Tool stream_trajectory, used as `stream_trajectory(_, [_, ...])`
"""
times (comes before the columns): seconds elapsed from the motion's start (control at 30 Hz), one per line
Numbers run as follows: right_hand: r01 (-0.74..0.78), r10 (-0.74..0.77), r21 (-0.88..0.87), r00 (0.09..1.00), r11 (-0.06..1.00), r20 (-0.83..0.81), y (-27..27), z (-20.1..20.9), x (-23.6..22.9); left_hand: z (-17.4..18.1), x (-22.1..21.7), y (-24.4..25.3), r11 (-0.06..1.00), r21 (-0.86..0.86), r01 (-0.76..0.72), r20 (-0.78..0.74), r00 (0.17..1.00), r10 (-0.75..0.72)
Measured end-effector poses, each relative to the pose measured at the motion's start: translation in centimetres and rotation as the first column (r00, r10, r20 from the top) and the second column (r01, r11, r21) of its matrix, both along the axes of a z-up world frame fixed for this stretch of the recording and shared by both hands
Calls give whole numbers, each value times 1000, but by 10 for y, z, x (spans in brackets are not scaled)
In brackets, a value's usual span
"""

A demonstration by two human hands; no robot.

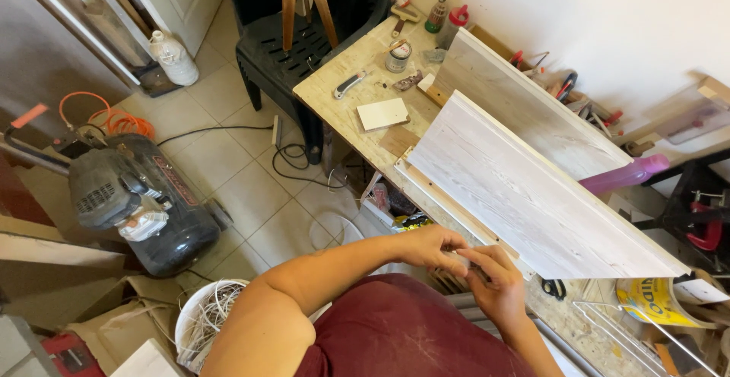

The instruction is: The person unrolls a roll of tape, tears a piece of tape, and applies the tape to the edge of a wooden board.

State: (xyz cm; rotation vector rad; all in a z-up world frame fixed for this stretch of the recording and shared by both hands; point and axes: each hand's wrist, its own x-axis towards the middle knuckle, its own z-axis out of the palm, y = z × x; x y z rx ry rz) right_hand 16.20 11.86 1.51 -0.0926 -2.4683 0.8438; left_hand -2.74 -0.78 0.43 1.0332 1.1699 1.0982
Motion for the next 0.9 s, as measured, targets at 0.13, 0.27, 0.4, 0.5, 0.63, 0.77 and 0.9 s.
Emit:
stream_trajectory(0.13, [-39, 36, -142, 999, 989, -23, -4, 0, -13, 13, -9, -15, 999, 18, -35, -3, 999, 35])
stream_trajectory(0.27, [-75, 77, 147, 997, 986, -5, -14, 2, -25, 17, -15, -22, 966, -76, -246, -417, 888, 194])
stream_trajectory(0.4, [-35, 35, -94, 999, 995, -5, -32, 4, -38, 22, -32, -46, 1000, -15, -15, -31, 999, 14])
stream_trajectory(0.5, [-107, 105, -251, 994, 962, -23, -47, 4, -50, 8, -45, -57, 996, -24, -85, -110, 991, 82])
stream_trajectory(0.63, [-92, 94, 95, 996, 991, -14, -59, -5, -65, 11, -55, -67, 974, -56, -218, -334, 924, 187])
stream_trajectory(0.77, [-40, 51, 129, 995, 991, -86, -80, -4, -65, 8, -57, -79, 988, -133, -85, -208, 976, 56])
stream_trajectory(0.9, [-5, 5, -3, 996, 1000, -89, -91, 0, -58, -10, -55, -79, 998, -62, -17, -118, 993, 9])
